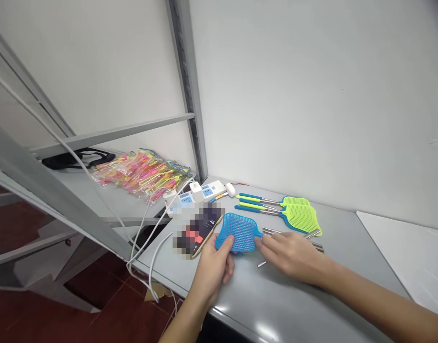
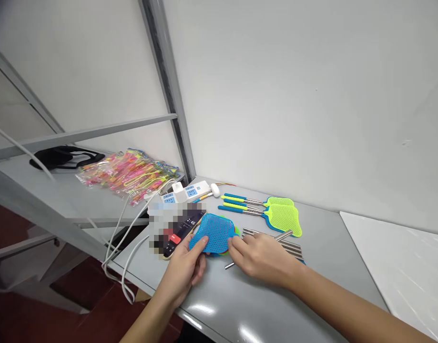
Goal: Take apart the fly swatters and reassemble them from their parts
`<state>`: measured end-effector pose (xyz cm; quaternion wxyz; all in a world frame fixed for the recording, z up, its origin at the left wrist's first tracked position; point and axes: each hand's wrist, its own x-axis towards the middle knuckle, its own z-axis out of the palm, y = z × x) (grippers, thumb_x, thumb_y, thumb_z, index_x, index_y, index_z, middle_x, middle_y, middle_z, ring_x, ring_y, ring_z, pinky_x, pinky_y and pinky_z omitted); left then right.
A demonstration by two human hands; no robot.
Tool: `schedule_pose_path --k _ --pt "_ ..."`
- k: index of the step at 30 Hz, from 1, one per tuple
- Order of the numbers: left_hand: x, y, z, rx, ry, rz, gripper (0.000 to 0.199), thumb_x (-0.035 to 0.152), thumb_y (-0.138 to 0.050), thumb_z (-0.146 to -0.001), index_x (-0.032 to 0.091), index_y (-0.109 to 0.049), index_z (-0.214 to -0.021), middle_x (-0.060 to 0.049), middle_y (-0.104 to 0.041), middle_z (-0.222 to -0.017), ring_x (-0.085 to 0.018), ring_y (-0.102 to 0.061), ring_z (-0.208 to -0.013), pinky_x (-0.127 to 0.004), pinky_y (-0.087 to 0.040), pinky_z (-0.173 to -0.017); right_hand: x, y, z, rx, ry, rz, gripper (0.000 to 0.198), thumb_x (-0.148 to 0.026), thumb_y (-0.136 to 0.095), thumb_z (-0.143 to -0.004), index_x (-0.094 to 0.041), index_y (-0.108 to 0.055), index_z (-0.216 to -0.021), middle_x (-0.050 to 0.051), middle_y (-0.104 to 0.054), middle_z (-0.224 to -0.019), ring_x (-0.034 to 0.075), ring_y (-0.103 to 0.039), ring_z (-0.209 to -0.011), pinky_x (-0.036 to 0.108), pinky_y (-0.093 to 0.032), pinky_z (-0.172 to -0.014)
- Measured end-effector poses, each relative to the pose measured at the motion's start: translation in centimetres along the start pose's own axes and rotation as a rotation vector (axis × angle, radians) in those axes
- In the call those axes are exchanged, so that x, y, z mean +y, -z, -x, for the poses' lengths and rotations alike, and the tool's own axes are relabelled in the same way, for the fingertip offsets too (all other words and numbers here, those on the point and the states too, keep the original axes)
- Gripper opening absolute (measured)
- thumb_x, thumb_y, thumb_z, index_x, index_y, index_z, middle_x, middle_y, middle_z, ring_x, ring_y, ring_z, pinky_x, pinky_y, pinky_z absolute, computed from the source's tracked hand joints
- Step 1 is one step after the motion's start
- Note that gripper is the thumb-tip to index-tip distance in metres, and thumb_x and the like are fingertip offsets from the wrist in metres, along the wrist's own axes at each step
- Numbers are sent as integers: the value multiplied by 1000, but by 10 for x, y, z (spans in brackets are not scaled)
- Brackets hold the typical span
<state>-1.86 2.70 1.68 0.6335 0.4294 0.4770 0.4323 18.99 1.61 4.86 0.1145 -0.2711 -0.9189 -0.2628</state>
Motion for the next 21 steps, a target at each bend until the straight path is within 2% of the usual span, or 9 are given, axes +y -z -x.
schedule_pose_path --k 2,4,6,9,12,17,19,21 --pt "-3 10 1 27 0 -86 42 51 -60 -83 20 -46 -108 9 -52 -58 -5 -32 -32 -16 -23 -32 2 -7 -1 -10 44 -30 22 -9 -40 -94 -11 -61 -95 6 -63 -76 16 -54 -58 31 -35 -50" --pt "-6 19 2 98 -92 -215 52 48 -62 -82 21 -42 -122 5 -57 -71 -7 -43 -40 -19 -33 -41 5 -14 -2 -30 56 -49 23 -9 -38 -94 -13 -61 -89 5 -63 -75 16 -53 -58 31 -35 -50" --pt "-6 25 3 146 -212 -398 59 45 -63 -82 21 -41 -130 3 -57 -76 -13 -53 -54 -24 -41 -53 7 -20 -4 -52 57 -57 26 -9 -36 -95 -14 -60 -86 6 -63 -76 16 -53 -59 31 -34 -50" --pt "-5 30 5 92 -297 -652 54 45 -60 -84 21 -47 -131 -1 -57 -77 -22 -59 -73 -30 -44 -66 8 -28 -7 -95 64 -58 28 -8 -34 -95 -15 -58 -82 7 -64 -79 16 -53 -59 31 -34 -50" --pt "-3 30 3 34 -315 -779 46 44 -52 -89 21 -50 -129 -4 -58 -79 -26 -59 -83 -33 -43 -70 7 -31 -7 -137 49 -71 26 -8 -35 -95 -15 -59 -85 7 -63 -78 15 -53 -59 31 -33 -50" --pt "-6 29 -2 17 -315 -860 37 42 -47 -93 21 -53 -122 -2 -55 -75 -23 -56 -75 -32 -40 -68 5 -19 1 -188 7 -84 21 -7 -40 -93 -14 -59 -88 4 -60 -70 15 -52 -57 32 -30 -52" --pt "-7 28 -2 24 -325 -855 33 42 -47 -93 22 -55 -119 0 -54 -71 -22 -54 -70 -31 -39 -65 8 -7 6 -165 -52 -94 20 -15 -41 -95 -16 -58 -84 2 -58 -67 15 -50 -56 32 -28 -52" --pt "-5 24 1 31 -357 -840 29 41 -47 -93 23 -57 -113 1 -52 -68 -20 -53 -66 -29 -38 -63 11 9 13 -133 -132 -133 25 -31 -45 -96 -18 -55 -76 1 -54 -64 15 -48 -54 32 -26 -53"
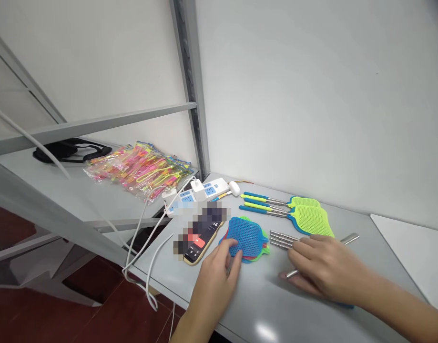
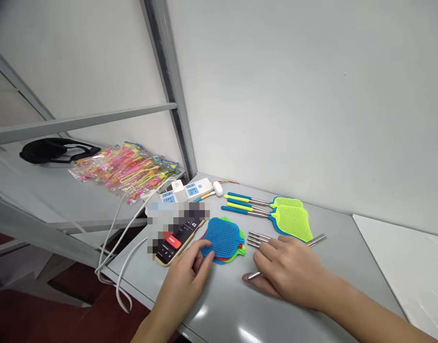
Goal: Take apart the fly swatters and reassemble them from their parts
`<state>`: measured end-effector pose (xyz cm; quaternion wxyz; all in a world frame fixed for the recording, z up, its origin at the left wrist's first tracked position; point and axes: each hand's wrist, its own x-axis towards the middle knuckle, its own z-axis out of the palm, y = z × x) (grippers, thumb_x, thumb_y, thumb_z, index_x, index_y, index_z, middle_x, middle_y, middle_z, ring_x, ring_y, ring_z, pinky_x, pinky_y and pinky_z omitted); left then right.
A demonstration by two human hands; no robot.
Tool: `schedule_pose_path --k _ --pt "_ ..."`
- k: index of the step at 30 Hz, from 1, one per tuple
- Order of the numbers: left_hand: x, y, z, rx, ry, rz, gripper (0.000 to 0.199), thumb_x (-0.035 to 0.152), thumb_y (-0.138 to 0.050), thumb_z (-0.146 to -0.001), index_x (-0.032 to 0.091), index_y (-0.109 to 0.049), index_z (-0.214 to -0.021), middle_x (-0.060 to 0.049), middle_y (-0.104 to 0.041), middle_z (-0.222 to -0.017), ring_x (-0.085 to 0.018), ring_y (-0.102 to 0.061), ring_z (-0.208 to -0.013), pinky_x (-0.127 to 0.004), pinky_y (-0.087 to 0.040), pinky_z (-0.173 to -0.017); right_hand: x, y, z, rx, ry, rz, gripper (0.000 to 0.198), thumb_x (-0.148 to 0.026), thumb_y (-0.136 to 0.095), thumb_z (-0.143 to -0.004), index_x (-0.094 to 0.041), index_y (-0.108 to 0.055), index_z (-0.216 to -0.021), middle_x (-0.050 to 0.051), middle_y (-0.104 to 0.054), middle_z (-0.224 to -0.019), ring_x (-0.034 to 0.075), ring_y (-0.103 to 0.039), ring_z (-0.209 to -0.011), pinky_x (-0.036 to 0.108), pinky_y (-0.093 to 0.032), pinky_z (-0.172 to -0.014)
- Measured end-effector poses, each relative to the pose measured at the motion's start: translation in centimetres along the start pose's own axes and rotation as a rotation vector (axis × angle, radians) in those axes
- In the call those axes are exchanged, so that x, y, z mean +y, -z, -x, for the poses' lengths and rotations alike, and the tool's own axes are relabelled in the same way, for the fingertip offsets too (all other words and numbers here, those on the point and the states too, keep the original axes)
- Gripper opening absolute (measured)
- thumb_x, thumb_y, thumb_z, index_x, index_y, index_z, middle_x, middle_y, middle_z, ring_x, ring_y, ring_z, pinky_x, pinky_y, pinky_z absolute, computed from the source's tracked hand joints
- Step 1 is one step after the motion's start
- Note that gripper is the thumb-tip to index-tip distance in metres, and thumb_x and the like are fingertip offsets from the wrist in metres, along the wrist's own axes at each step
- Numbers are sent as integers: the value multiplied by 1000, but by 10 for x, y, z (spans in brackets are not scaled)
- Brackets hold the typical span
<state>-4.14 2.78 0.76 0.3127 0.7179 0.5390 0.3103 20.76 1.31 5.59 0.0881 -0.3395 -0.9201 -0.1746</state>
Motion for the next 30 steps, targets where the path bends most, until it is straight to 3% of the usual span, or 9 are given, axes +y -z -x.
schedule_pose_path --k 3,9,18,22,25,28,30 --pt "17 -6 3 11 -103 42 21 36 -47 -94 23 -61 -103 1 -52 -67 -18 -50 -61 -28 -36 -60 2 24 14 28 -117 -68 35 -46 -52 -91 -21 -48 -67 -1 -51 -61 14 -45 -53 31 -25 -53" --pt "60 -34 2 -56 -305 103 17 27 -45 -94 23 -61 -94 -1 -50 -69 -18 -49 -65 -28 -35 -60 -4 49 42 127 -365 -51 31 -35 -56 -85 -21 -43 -61 -3 -46 -54 12 -37 -49 29 -21 -52" --pt "88 -58 -3 -165 -232 199 21 34 -44 -95 24 -61 -88 -1 -58 -72 -18 -53 -67 -27 -38 -63 2 40 73 81 -484 -2 28 -31 -47 -93 -21 -46 -67 -4 -49 -54 12 -44 -47 30 -20 -50" --pt "110 -49 -32 -355 -296 198 21 34 -47 -94 26 -64 -103 -3 -68 -93 -21 -61 -87 -28 -43 -73 2 32 61 -13 -520 0 24 -39 -46 -95 -20 -48 -81 1 -56 -70 17 -52 -58 29 -26 -50" --pt "121 -37 -63 -562 -425 130 20 26 -49 -91 24 -69 -89 -2 -71 -90 -21 -63 -84 -27 -43 -71 4 20 46 -63 -467 3 9 -19 -42 -94 -19 -48 -88 5 -56 -78 19 -51 -66 30 -33 -56" --pt "125 -30 -90 -570 -511 -10 22 18 -49 -89 24 -66 -77 1 -68 -77 -18 -59 -71 -26 -39 -63 16 8 37 -54 -431 -76 22 -2 -35 -88 -17 -49 -95 7 -57 -84 20 -51 -72 31 -39 -62" --pt "123 -27 -106 -500 -547 -123 22 19 -50 -89 23 -65 -74 0 -65 -74 -19 -56 -73 -27 -37 -64 30 4 38 -40 -452 -201 24 -3 -34 -90 -17 -50 -101 7 -58 -90 19 -53 -78 30 -41 -66"
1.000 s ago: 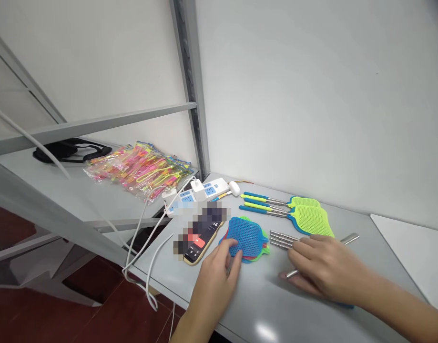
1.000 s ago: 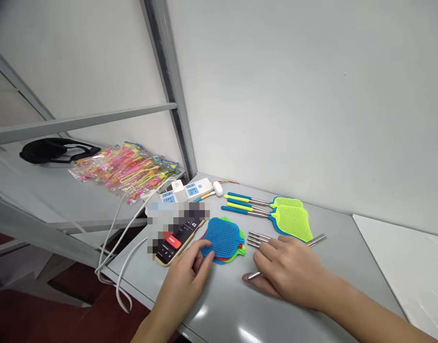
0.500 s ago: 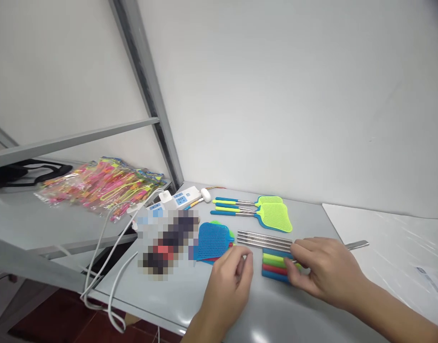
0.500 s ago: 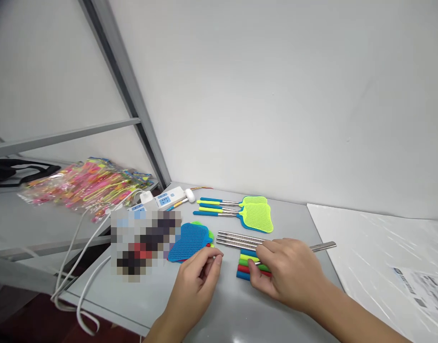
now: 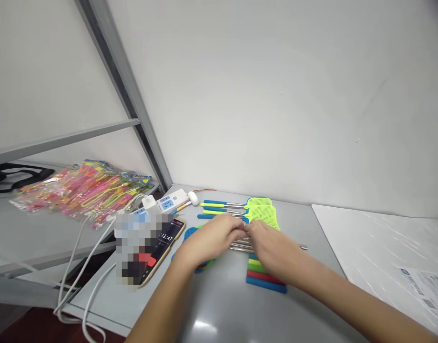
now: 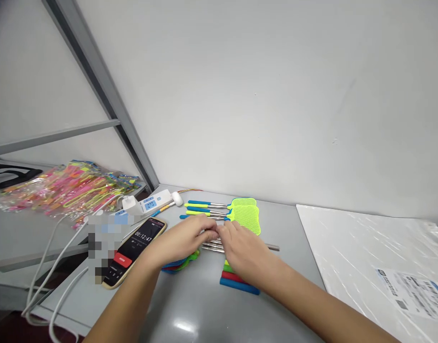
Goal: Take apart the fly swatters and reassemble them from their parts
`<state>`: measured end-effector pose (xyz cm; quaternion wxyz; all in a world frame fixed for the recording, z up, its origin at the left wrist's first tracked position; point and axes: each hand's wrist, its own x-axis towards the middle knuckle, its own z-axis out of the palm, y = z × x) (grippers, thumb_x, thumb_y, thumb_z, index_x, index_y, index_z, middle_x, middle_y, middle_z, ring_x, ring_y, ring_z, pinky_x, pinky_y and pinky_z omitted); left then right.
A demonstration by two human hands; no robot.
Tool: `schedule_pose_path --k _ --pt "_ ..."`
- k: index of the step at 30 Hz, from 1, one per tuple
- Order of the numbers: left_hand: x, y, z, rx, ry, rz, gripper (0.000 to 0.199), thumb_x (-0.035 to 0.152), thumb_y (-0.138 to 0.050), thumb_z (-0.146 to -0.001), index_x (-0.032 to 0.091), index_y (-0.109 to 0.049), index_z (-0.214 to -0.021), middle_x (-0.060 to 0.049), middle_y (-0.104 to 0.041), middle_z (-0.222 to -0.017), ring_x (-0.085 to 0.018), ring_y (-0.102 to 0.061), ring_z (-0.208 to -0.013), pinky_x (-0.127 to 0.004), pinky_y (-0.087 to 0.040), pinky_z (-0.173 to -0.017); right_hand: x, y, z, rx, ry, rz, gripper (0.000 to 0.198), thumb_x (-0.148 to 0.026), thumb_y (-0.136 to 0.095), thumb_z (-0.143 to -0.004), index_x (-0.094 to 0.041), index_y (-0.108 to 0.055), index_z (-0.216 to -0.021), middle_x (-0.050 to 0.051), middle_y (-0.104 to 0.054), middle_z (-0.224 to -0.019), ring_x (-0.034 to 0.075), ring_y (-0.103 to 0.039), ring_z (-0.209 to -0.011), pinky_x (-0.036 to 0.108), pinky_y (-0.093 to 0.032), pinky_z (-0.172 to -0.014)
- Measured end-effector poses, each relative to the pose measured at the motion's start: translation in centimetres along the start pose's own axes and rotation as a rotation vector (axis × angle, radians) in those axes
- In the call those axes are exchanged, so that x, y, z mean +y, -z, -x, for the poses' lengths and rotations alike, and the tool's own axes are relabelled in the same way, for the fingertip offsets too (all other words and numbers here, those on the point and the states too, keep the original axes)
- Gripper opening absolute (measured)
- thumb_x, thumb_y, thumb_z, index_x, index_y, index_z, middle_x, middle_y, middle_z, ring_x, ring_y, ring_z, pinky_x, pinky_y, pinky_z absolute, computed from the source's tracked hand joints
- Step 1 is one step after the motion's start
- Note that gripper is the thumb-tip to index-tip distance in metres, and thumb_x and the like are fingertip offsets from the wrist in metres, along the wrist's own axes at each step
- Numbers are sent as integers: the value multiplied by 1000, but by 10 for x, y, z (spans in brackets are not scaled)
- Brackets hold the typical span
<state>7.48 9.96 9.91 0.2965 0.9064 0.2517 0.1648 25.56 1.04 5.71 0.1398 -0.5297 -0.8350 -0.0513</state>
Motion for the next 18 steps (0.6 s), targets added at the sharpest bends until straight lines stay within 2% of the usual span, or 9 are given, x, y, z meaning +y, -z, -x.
schedule_pose_path --k 3,5,7,13,18 --pt "-20 7 -8 59 -1 -163 23 26 -53 -91 22 -67 -73 -4 -64 -74 -23 -52 -84 -30 -36 -72 25 5 1 -70 -147 -196 18 -16 -36 -97 -20 -50 -107 6 -61 -97 18 -56 -82 29 -43 -67" --pt "-34 6 -11 58 -3 -251 24 30 -55 -92 22 -70 -75 -5 -64 -79 -23 -48 -88 -33 -35 -76 41 5 8 -121 -275 -272 16 -25 -37 -99 -21 -52 -104 4 -63 -95 17 -58 -80 29 -43 -65" --pt "-44 2 -11 46 18 -331 23 32 -57 -91 23 -72 -77 -5 -64 -86 -23 -46 -91 -35 -34 -79 51 1 17 -144 -344 -310 15 -28 -38 -99 -22 -53 -99 3 -64 -93 17 -58 -79 29 -43 -64" --pt "-49 -20 -11 -29 144 -568 13 28 -68 -84 24 -73 -73 -5 -61 -103 -27 -42 -104 -38 -31 -77 59 -27 32 -119 -299 -342 16 -24 -40 -98 -22 -55 -101 5 -63 -98 20 -57 -88 33 -45 -76" --pt "-48 -27 -12 -37 143 -665 15 25 -65 -86 23 -72 -73 -6 -60 -111 -29 -42 -107 -40 -32 -77 60 -34 36 -103 -265 -311 17 -23 -39 -98 -21 -56 -99 6 -61 -95 20 -55 -88 35 -44 -77"
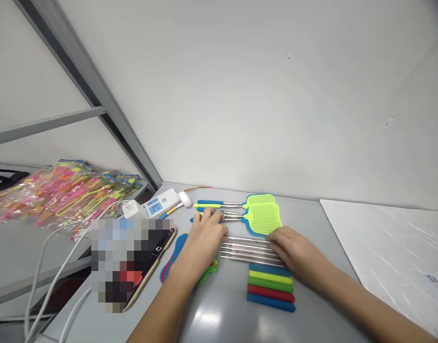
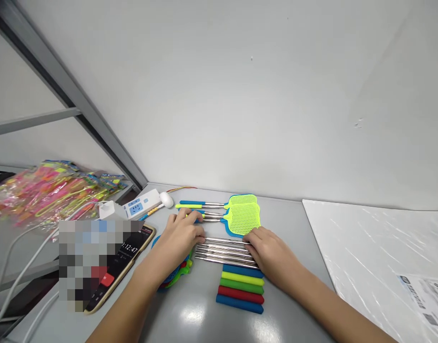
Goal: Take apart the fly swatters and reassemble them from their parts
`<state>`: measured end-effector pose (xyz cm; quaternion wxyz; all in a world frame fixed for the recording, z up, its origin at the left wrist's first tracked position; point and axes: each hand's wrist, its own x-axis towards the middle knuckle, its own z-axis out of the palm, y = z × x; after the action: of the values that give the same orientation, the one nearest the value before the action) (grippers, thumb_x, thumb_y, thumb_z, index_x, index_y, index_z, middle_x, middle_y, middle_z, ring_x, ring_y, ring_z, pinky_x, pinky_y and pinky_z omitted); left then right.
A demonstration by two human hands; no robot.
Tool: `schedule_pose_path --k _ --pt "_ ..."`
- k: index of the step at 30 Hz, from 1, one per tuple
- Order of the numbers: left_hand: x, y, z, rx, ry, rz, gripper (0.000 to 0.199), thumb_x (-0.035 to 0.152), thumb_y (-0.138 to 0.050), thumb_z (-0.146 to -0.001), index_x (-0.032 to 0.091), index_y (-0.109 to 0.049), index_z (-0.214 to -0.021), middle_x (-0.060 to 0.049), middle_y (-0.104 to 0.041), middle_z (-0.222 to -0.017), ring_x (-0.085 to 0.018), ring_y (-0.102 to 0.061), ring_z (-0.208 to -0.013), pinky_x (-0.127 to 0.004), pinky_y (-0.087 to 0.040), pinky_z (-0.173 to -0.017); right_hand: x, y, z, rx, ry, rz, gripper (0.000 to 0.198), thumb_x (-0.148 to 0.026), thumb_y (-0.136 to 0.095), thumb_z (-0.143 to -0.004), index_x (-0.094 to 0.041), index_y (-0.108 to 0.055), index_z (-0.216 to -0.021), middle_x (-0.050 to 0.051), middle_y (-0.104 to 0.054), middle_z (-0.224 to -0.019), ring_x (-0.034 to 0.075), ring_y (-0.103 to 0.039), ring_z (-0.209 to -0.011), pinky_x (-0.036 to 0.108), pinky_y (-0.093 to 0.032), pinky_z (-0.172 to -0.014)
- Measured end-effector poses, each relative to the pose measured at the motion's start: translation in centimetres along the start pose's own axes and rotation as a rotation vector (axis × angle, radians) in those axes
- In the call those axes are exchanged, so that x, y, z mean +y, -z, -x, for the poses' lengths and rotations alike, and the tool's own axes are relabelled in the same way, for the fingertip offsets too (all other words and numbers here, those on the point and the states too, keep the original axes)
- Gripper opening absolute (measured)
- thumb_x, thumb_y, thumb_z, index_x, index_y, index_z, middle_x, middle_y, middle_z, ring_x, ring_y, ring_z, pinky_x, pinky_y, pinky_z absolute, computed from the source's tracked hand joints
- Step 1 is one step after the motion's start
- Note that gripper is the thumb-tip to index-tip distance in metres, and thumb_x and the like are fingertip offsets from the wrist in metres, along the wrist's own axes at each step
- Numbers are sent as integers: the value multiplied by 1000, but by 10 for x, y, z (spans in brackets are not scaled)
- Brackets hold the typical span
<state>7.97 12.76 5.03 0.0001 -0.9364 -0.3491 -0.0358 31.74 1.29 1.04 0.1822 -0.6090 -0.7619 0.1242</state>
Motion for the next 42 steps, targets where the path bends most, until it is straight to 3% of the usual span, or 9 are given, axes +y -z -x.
schedule_pose_path --k 5,9,15,19,22,25,31,37,42 --pt "7 4 6 20 -28 -3 18 15 -53 -91 22 -68 -83 -7 -57 -113 -27 -44 -108 -38 -34 -80 0 4 1 -38 -6 97 28 -23 -32 -100 -22 -58 -90 4 -59 -91 19 -53 -81 35 -39 -73" --pt "17 9 10 -14 -98 124 12 28 -56 -93 23 -65 -98 -6 -57 -112 -26 -44 -109 -37 -36 -86 0 6 0 -53 1 144 28 -25 -34 -100 -22 -60 -91 3 -60 -89 18 -54 -80 35 -36 -72" --pt "38 14 19 -73 -167 316 63 56 -76 -69 26 -55 -121 -7 -53 -122 -29 -43 -115 -42 -37 -93 2 12 -2 -64 22 172 23 -23 -41 -99 -21 -61 -88 4 -60 -88 18 -56 -81 34 -33 -73" --pt "66 12 32 -145 -333 438 78 65 -75 -60 28 -51 -125 -7 -50 -125 -31 -41 -118 -47 -34 -97 3 14 -2 -70 45 205 24 -20 -42 -98 -21 -61 -84 3 -60 -84 17 -56 -79 33 -31 -72" --pt "84 8 39 -204 -488 426 70 58 -77 -63 25 -54 -120 -7 -51 -121 -30 -43 -114 -48 -31 -100 3 15 -2 -52 47 216 22 -19 -43 -98 -21 -61 -85 2 -60 -85 16 -56 -79 32 -30 -72" --pt "91 4 40 -228 -543 371 55 51 -79 -66 22 -59 -108 -7 -52 -115 -29 -45 -110 -47 -32 -98 4 17 -1 -20 43 211 21 -20 -43 -98 -21 -60 -85 3 -61 -87 16 -56 -81 32 -30 -72" --pt "86 1 33 -162 -549 341 48 40 -83 -67 29 -62 -109 -4 -52 -113 -27 -45 -111 -41 -35 -94 4 16 -1 25 47 220 22 -21 -41 -99 -21 -60 -87 3 -61 -88 16 -56 -83 32 -31 -73" --pt "85 1 32 -51 -512 270 20 28 -71 -80 24 -63 -98 -4 -52 -108 -24 -45 -106 -37 -36 -92 1 22 0 52 53 229 21 -24 -42 -99 -21 -59 -88 3 -61 -88 16 -56 -82 31 -33 -74" --pt "84 -4 32 -20 -506 248 24 31 -71 -80 24 -63 -102 -4 -52 -107 -24 -45 -104 -35 -37 -89 -9 31 -22 38 88 251 25 -26 -40 -99 -21 -61 -88 4 -62 -88 15 -57 -80 30 -36 -73"
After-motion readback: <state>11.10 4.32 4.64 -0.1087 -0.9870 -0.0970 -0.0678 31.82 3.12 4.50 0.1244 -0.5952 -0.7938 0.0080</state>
